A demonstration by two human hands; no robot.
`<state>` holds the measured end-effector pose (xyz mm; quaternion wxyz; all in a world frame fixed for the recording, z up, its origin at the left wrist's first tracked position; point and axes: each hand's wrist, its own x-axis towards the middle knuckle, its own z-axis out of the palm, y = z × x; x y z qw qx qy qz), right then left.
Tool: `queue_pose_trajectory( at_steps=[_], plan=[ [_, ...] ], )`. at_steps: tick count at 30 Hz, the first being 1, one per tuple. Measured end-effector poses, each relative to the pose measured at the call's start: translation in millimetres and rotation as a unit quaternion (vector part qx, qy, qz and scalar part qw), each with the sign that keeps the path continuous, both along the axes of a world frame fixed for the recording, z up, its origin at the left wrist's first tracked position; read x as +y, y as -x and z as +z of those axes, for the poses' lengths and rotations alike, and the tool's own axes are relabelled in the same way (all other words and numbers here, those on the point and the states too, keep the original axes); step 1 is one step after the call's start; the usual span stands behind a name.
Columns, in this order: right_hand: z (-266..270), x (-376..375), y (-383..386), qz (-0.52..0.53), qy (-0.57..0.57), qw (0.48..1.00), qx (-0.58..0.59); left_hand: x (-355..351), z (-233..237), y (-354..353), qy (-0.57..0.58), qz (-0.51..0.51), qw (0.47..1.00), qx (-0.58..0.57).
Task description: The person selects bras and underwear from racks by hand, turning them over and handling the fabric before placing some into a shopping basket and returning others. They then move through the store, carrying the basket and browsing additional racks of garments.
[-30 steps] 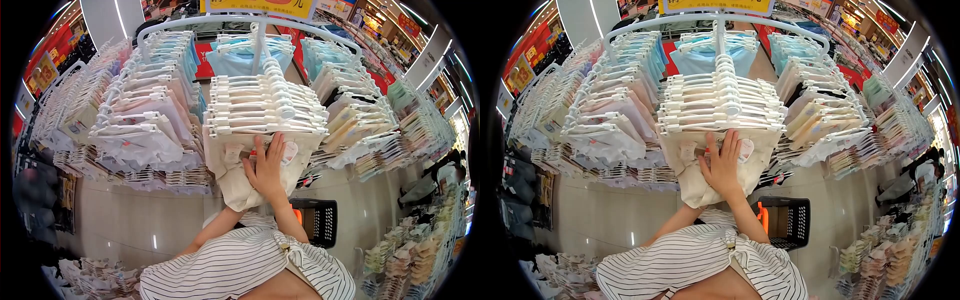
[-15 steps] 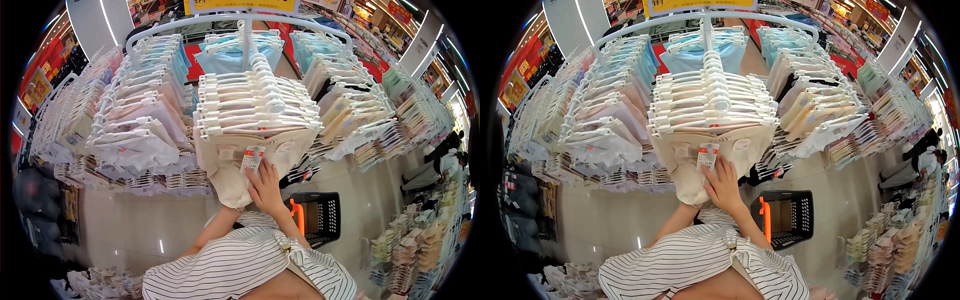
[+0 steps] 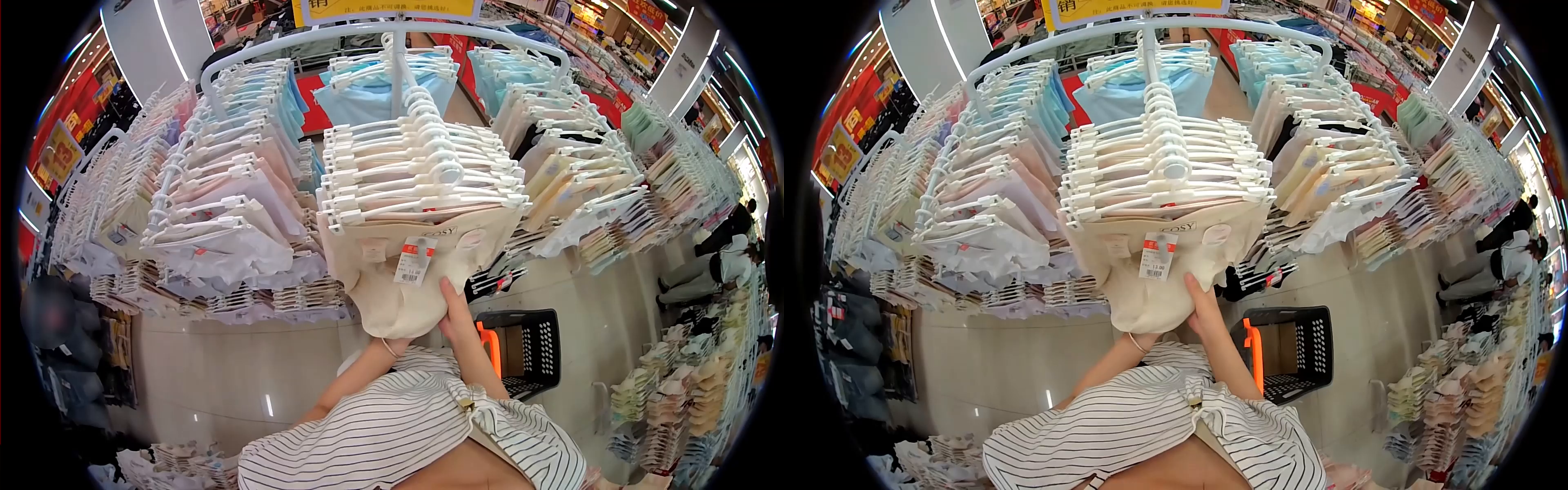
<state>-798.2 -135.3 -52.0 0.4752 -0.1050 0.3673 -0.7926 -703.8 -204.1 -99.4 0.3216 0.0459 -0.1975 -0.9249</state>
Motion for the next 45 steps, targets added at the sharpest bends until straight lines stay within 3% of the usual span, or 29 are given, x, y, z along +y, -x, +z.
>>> queue_pose_trajectory(
  at_steps=[4, 8, 12, 13, 14, 17, 20, 23, 27, 30, 33, 36, 39, 42, 45],
  plan=[
    [3.7, -9.4, 4.9, -0.04, 0.016, 0.998, 0.044, -2.0, -11.7, -6.0, -0.023, -0.009, 1.0, -0.016],
    [-2.1, -11.0, 12.8, -0.097, -0.011, 0.995, -0.019, -9.8, -22.3, -15.2, -0.033, 0.004, 0.997, -0.074],
    [1.3, -8.1, 18.9, -0.146, -0.007, 0.989, -0.016, -28.9, -19.9, -32.3, 0.056, 0.089, 0.944, -0.312],
    [1.2, -6.7, 20.4, -0.157, -0.012, 0.987, -0.014, -38.7, -8.3, -33.0, 0.001, 0.154, 0.941, -0.302],
    [0.9, -5.0, 22.0, -0.168, -0.016, 0.986, -0.013, -50.5, -19.8, -46.7, -0.017, 0.199, 0.919, -0.34],
    [-7.3, -1.6, 27.4, -0.152, -0.009, 0.988, -0.004, -60.8, 45.9, -48.5, 0.126, 0.447, 0.814, -0.349],
    [-9.4, -3.9, 24.8, -0.141, -0.007, 0.99, -0.001, -59.4, 120.3, -49.1, 0.393, 0.52, 0.694, -0.307],
    [-10.4, -6.6, 19.7, -0.13, -0.012, 0.991, 0.002, -63.9, 173.0, -50.2, 0.601, 0.487, 0.55, -0.314],
    [-15.8, -12.5, 16.6, -0.121, -0.018, 0.992, 0.018, -79.1, 226.1, -28.4, 0.748, 0.426, 0.381, -0.337],
    [-22.7, -15.8, 16.9, -0.125, -0.01, 0.992, 0.018, -100.7, 233.8, -11.4, 0.809, 0.345, 0.277, -0.386],
    [-28.6, -18.2, 19.2, -0.13, -0.033, 0.991, 0.013, -115.9, 246.6, 1.5, 0.833, 0.287, 0.226, -0.416],
    [-39.8, -20.9, 20.9, -0.129, -0.026, 0.991, 0.014, -139.3, 246.6, 17.2, 0.866, 0.231, 0.203, -0.394],
    [-41.1, -22.8, 19.1, -0.134, -0.029, 0.99, 0.034, -154.2, 247.1, 27.9, 0.864, 0.144, 0.174, -0.45],
    [-32.6, -24.0, 15.3, -0.14, -0.029, 0.989, 0.031, -167.3, 246.4, 36.4, 0.856, 0.076, 0.241, -0.451],
    [-38.1, -26.7, 19.3, -0.144, -0.034, 0.989, 0.023, -169.7, 248.0, 37.2, 0.858, 0.048, 0.249, -0.447]
  ],
)
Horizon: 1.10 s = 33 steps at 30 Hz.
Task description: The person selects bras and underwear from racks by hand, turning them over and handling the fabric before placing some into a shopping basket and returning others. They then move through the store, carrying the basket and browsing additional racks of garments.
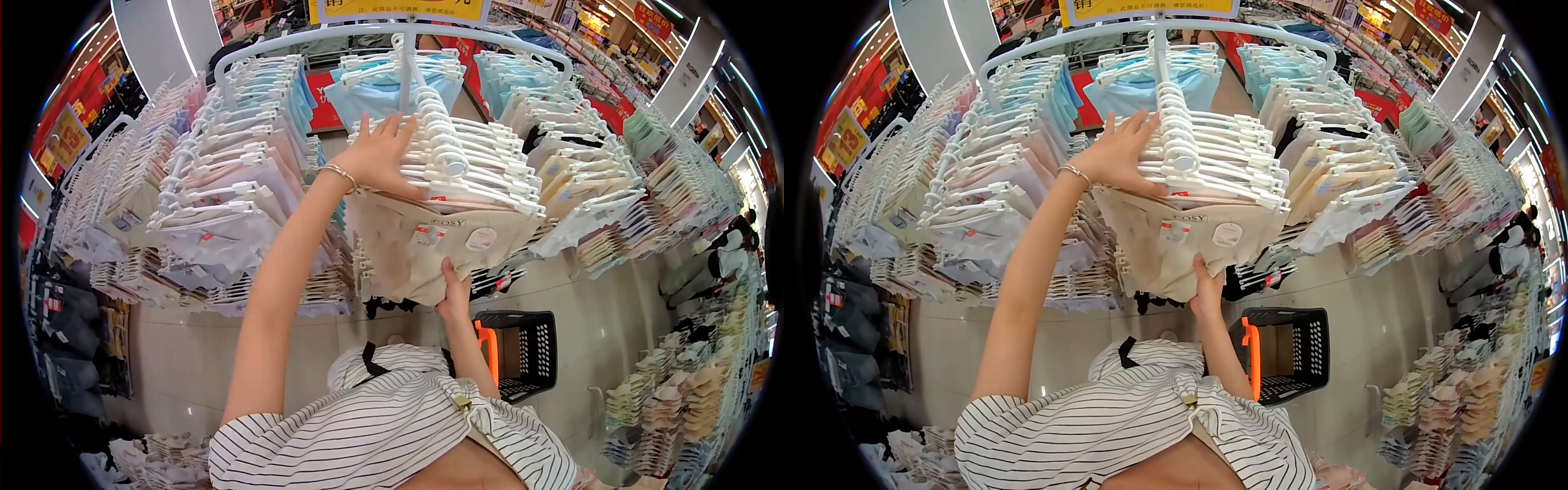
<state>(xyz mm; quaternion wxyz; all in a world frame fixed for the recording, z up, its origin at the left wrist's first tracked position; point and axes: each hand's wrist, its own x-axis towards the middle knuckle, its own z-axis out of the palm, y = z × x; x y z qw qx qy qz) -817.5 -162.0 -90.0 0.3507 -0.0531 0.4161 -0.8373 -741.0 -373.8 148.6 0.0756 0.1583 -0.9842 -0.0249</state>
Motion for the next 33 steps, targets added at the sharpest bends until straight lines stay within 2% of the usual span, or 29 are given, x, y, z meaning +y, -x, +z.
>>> queue_pose_trajectory(
  at_steps=[6, 12, 15, 19, 29, 33],
  plan=[
    [-2.7, -1.8, 6.2, -0.012, -0.01, 1.0, 0.018, -2.7, -3.9, 1.0, 0.013, -0.006, 1.0, 0.005],
    [0.7, -4.0, 5.1, -0.022, -0.008, 1.0, 0.018, -8.5, 0.3, 2.3, -0.038, -0.025, 0.999, -0.018],
    [0.9, -7.4, 4.1, -0.018, -0.009, 1.0, 0.019, -9.2, 2.9, 1.7, -0.017, -0.014, 0.999, -0.028],
    [-2.1, -12.9, -3.5, -0.019, -0.009, 1.0, 0.005, -8.5, 3.0, -2.7, -0.012, -0.017, 1.0, 0.004],
    [-0.4, -9.2, -4.3, -0.078, -0.024, 0.993, 0.091, -1.8, 0.7, -6.5, -0.021, -0.016, 0.999, 0.031],
    [-11.8, -0.3, 2.2, -0.071, -0.055, 0.988, 0.129, -1.9, -2.7, -5.5, -0.018, -0.019, 0.999, 0.042]
  ],
)
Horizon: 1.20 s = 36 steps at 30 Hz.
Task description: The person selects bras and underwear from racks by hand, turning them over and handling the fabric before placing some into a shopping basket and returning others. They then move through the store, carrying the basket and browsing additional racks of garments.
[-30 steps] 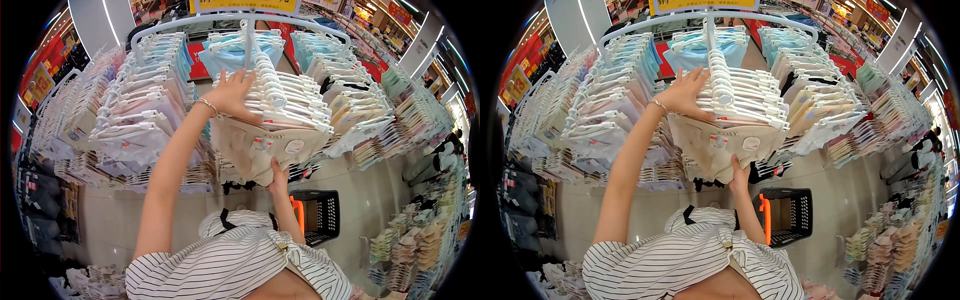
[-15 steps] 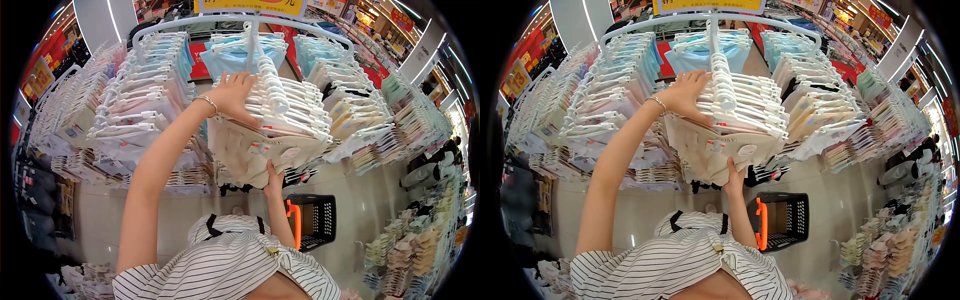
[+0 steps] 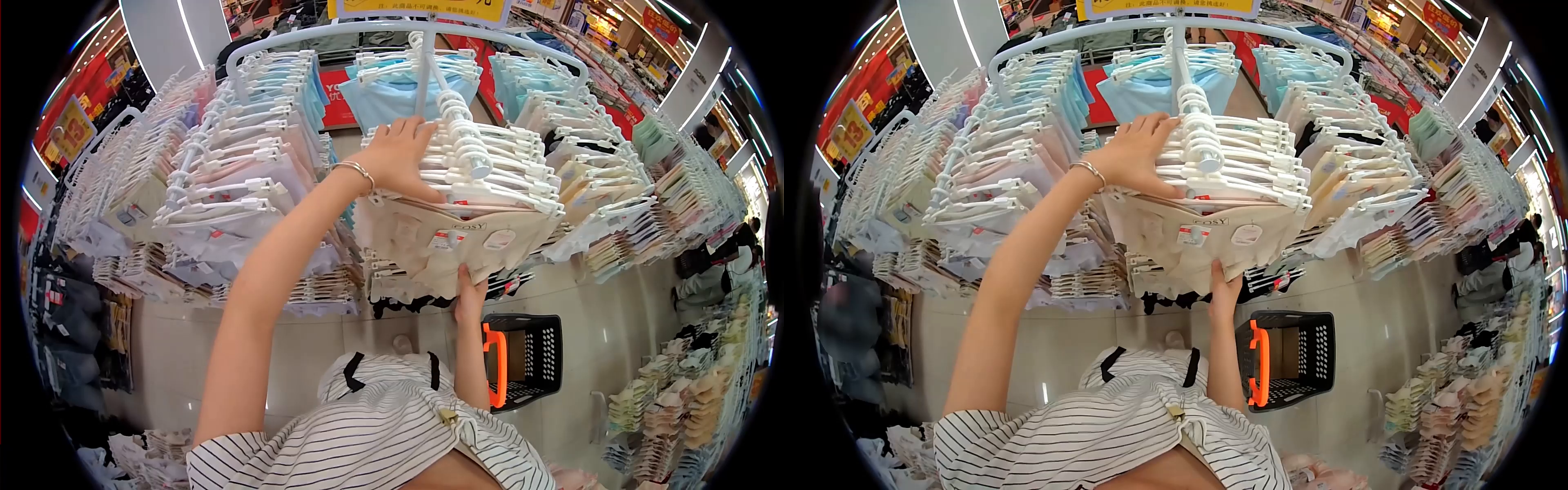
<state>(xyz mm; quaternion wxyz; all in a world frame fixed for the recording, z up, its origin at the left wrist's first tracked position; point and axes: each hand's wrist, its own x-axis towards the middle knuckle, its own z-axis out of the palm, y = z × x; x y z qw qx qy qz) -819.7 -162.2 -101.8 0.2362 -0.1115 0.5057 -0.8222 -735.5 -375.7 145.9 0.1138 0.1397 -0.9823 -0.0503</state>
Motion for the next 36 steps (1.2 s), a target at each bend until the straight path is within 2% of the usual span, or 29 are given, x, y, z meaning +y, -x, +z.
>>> queue_pose_trajectory(
  at_steps=[3, 6, 7, 10, 12, 13, 14, 16, 19, 20, 23, 26, 27, 30, 33, 34, 36],
  plan=[
    [9.8, 12.8, 1.0, -0.024, -0.058, 0.998, 0.025, -1.1, -6.5, 1.3, 0.008, 0.006, 1.0, 0.024],
    [2.8, 25.6, 24.6, -0.056, -0.069, 0.992, 0.086, 0.3, -14.3, 4.2, 0.026, 0.01, 0.998, 0.054],
    [22.6, 29.8, 30.7, -0.054, -0.078, 0.992, 0.08, 0.7, -17.0, 5.2, 0.03, 0.01, 0.997, 0.067],
    [67.4, 47.0, 53.3, -0.155, -0.09, 0.968, 0.174, -0.1, -24.6, 7.0, 0.038, 0.006, 0.994, 0.103],
    [100.9, 47.6, 72.0, -0.254, -0.099, 0.917, 0.291, -2.0, -25.6, 7.4, 0.046, 0.001, 0.991, 0.127],
    [134.9, 47.7, 70.3, -0.266, -0.136, 0.898, 0.322, -1.3, -22.2, 6.1, 0.044, 0.007, 0.992, 0.119],
    [154.3, 46.4, 79.9, -0.271, -0.12, 0.88, 0.372, -2.1, -21.1, 5.5, 0.046, 0.004, 0.99, 0.135],
    [189.7, 36.4, 94.5, -0.241, -0.078, 0.881, 0.4, -0.8, -21.2, 3.4, 0.044, -0.003, 0.986, 0.162],
    [216.4, 19.7, 129.2, -0.076, -0.037, 0.924, 0.372, -2.2, -16.7, 1.8, 0.022, 0.002, 0.991, 0.132],
    [222.7, 11.2, 136.8, -0.058, -0.08, 0.924, 0.369, -4.3, -17.1, 2.0, 0.017, -0.003, 0.991, 0.13],
    [234.9, -19.7, 158.2, 0.073, -0.119, 0.92, 0.367, -8.0, -10.4, 1.6, -0.02, -0.026, 0.994, 0.107],
    [250.5, -46.1, 151.6, 0.159, -0.052, 0.965, 0.203, -15.1, -7.8, 2.4, -0.039, -0.051, 0.994, 0.091],
    [253.2, -49.0, 151.6, 0.19, -0.042, 0.964, 0.182, -16.2, -6.6, 2.9, -0.044, -0.057, 0.994, 0.088],
    [255.1, -53.9, 154.0, 0.2, -0.04, 0.965, 0.166, -19.1, -3.6, 5.4, -0.053, -0.069, 0.993, 0.081],
    [242.8, -45.4, 164.2, 0.262, -0.024, 0.946, 0.189, -19.3, -5.1, 7.2, -0.059, -0.076, 0.992, 0.083],
    [238.7, -46.7, 162.0, 0.286, 0.015, 0.94, 0.183, -19.4, -4.8, 7.8, -0.06, -0.076, 0.992, 0.082],
    [232.6, -48.3, 167.1, 0.284, 0.005, 0.941, 0.182, -19.0, -2.9, 9.1, -0.061, -0.073, 0.993, 0.076]
  ],
)
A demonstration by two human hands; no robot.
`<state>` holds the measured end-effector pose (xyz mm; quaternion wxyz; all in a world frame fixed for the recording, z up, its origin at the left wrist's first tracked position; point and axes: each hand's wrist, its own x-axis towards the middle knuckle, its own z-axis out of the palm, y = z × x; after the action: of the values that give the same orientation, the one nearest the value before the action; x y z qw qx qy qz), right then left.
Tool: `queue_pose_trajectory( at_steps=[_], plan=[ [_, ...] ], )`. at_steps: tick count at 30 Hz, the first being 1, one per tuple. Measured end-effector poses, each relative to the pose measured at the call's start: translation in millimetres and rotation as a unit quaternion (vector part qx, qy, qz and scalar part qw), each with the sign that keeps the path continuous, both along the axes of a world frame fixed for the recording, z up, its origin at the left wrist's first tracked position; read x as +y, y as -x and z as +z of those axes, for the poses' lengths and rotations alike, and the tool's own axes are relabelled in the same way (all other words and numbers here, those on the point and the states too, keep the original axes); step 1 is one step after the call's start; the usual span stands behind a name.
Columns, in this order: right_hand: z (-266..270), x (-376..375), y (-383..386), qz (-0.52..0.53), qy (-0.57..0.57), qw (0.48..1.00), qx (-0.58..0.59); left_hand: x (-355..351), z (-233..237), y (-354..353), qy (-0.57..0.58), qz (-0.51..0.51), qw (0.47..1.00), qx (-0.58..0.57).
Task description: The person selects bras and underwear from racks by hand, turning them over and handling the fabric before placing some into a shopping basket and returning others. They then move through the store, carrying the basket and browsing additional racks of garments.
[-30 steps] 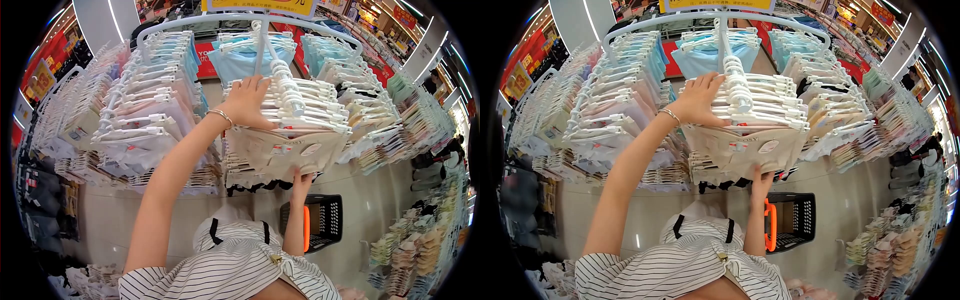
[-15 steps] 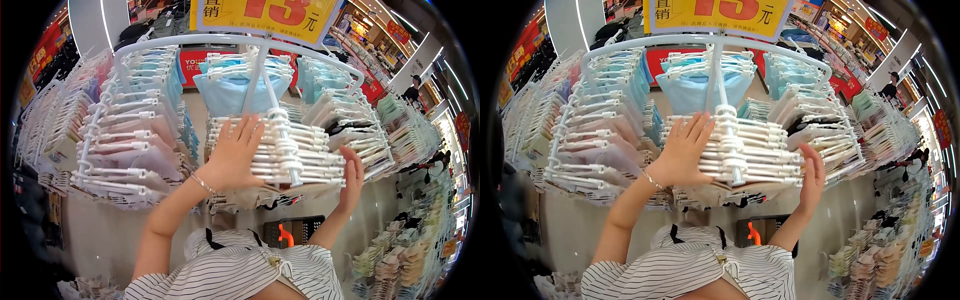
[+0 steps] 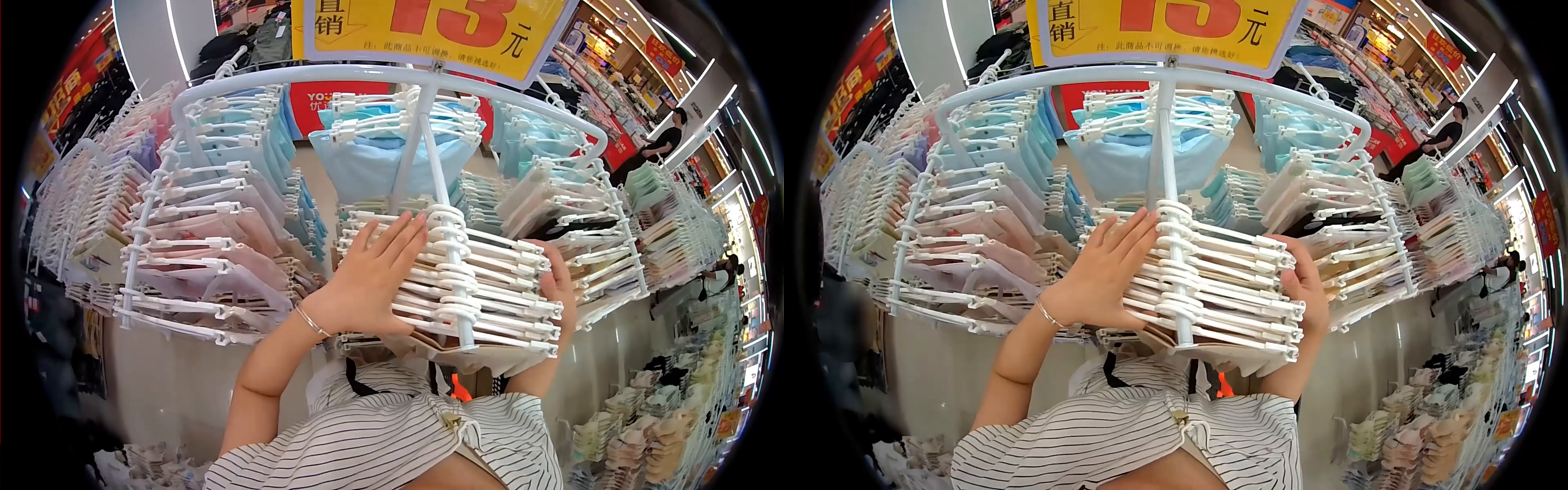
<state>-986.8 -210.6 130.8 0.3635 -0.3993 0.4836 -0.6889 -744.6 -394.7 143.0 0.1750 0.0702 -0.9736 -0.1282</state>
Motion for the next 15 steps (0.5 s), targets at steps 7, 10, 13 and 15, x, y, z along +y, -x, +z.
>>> queue_pose_trajectory(
  at_steps=[7, 10, 13, 15],
  plan=[
    [9.2, -19.9, 6.2, 0.0, -0.015, 0.999, -0.034, 6.3, 1.5, 4.3, -0.001, 0.032, 0.999, 0.016],
    [8.3, -27.9, 11.0, 0.011, -0.024, 0.998, -0.054, 11.6, 5.7, 2.9, 0.003, 0.053, 0.999, 0.004],
    [10.2, -31.6, 13.2, -0.004, -0.066, 0.996, -0.06, 17.3, 19.2, -3.2, 0.004, 0.066, 0.997, -0.029],
    [1.2, -37.3, 35.4, 0.049, -0.07, 0.996, 0.01, 19.0, 29.5, -7.3, -0.015, 0.061, 0.998, -0.027]
  ],
)
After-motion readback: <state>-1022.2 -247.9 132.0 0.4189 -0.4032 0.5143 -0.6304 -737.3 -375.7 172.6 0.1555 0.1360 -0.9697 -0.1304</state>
